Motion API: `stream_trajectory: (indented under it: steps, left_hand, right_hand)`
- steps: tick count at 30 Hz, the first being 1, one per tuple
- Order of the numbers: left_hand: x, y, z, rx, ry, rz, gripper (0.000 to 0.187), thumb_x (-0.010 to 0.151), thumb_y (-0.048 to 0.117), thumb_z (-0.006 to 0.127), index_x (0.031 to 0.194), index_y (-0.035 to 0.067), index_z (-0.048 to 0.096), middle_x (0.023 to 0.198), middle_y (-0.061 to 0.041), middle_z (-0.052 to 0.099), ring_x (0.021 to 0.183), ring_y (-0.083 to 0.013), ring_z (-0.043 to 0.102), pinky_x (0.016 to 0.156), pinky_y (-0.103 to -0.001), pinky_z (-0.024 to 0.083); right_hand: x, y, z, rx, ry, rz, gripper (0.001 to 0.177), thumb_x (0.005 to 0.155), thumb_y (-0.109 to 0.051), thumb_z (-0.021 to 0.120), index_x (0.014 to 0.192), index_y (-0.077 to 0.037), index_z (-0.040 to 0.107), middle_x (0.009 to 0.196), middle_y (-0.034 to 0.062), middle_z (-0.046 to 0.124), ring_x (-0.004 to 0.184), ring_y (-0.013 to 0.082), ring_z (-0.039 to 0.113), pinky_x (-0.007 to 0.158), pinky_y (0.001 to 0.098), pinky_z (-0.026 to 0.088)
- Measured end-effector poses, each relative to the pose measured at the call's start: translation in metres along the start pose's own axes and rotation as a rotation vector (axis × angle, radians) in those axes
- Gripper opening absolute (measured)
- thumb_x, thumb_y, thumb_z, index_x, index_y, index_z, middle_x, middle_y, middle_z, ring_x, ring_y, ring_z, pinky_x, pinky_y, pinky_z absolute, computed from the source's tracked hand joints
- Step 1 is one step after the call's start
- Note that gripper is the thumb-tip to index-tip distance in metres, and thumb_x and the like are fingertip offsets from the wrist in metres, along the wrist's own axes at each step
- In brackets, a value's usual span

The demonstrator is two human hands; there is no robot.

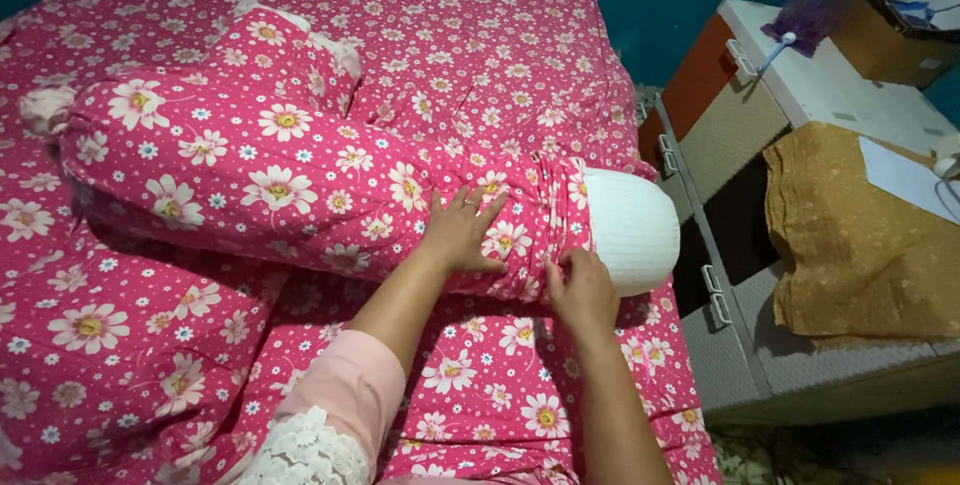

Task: The recorder is putting a pink floral patterned case onto a white bolster on a bed.

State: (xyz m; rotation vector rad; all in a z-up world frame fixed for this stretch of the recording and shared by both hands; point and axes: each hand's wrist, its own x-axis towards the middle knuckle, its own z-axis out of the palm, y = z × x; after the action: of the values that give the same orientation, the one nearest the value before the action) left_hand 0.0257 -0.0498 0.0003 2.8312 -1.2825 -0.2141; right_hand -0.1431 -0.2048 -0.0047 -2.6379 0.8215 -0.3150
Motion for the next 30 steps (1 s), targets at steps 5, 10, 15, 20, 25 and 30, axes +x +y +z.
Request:
stream_trajectory:
  steps: [5, 10, 15, 20, 25, 30]
  left_hand:
    - [0.005, -0.001, 0.003, -0.001, 0.003, 0.002, 0.133, 0.063, 0.085, 0.075, 0.164, 0.032, 0.007, 0.169, -0.015, 0.019, 0.155, -0.0378, 0.019, 0.117, -0.076, 0.013]
    - [0.009, -0.001, 0.007, 0.03, -0.001, 0.001, 0.135, 0.064, 0.086, 0.074, 0.165, 0.029, 0.004, 0.168, -0.017, 0.02, 0.155, -0.0388, 0.019, 0.117, -0.076, 0.013]
    - [0.009, 0.001, 0.012, 0.067, 0.016, -0.007, 0.134, 0.066, 0.082, 0.075, 0.166, 0.027, 0.005, 0.169, -0.017, 0.02, 0.155, -0.0395, 0.02, 0.116, -0.076, 0.016]
    - [0.009, -0.002, 0.011, 0.043, 0.01, 0.01, 0.137, 0.063, 0.085, 0.075, 0.165, 0.029, 0.002, 0.169, -0.017, 0.017, 0.155, -0.0395, 0.017, 0.117, -0.076, 0.014]
    - [0.009, 0.003, 0.011, 0.058, -0.002, 0.027, 0.139, 0.061, 0.089, 0.074, 0.164, 0.031, 0.0, 0.169, -0.016, 0.013, 0.156, -0.0394, 0.014, 0.118, -0.075, 0.01]
    - [0.003, 0.0, 0.02, 0.057, 0.068, 0.027, 0.139, 0.062, 0.084, 0.077, 0.164, 0.031, 0.0, 0.17, -0.014, 0.014, 0.155, -0.0381, 0.015, 0.117, -0.075, 0.011]
  right_hand:
    - [0.02, 0.004, 0.033, -0.141, -0.015, -0.045, 0.052, 0.089, -0.045, 0.071, 0.118, -0.003, 0.064, 0.121, 0.0166, 0.062, 0.111, 0.0282, 0.057, 0.088, 0.0492, 0.05]
    - [0.034, 0.0, 0.052, -0.22, 0.041, -0.144, 0.044, 0.091, -0.039, 0.072, 0.113, -0.002, 0.067, 0.119, 0.0162, 0.063, 0.114, 0.0294, 0.054, 0.088, 0.0522, 0.044]
    - [0.049, 0.009, 0.08, -0.269, 0.116, -0.179, 0.031, 0.089, -0.029, 0.07, 0.109, -0.006, 0.069, 0.111, 0.0108, 0.065, 0.109, 0.026, 0.055, 0.09, 0.0471, 0.043]
    - [0.054, 0.035, 0.054, -0.18, 0.04, -0.028, 0.025, 0.09, -0.026, 0.067, 0.108, -0.008, 0.069, 0.11, 0.0104, 0.064, 0.105, 0.0242, 0.056, 0.094, 0.0456, 0.042]
    - [0.053, 0.064, 0.054, -0.142, 0.175, -0.018, 0.026, 0.086, -0.025, 0.067, 0.104, -0.005, 0.067, 0.11, 0.013, 0.062, 0.11, 0.029, 0.055, 0.094, 0.0495, 0.042]
    - [0.05, 0.063, 0.057, -0.114, 0.196, -0.052, 0.031, 0.084, -0.026, 0.069, 0.106, -0.004, 0.067, 0.108, 0.0143, 0.062, 0.108, 0.0317, 0.056, 0.094, 0.0524, 0.043]
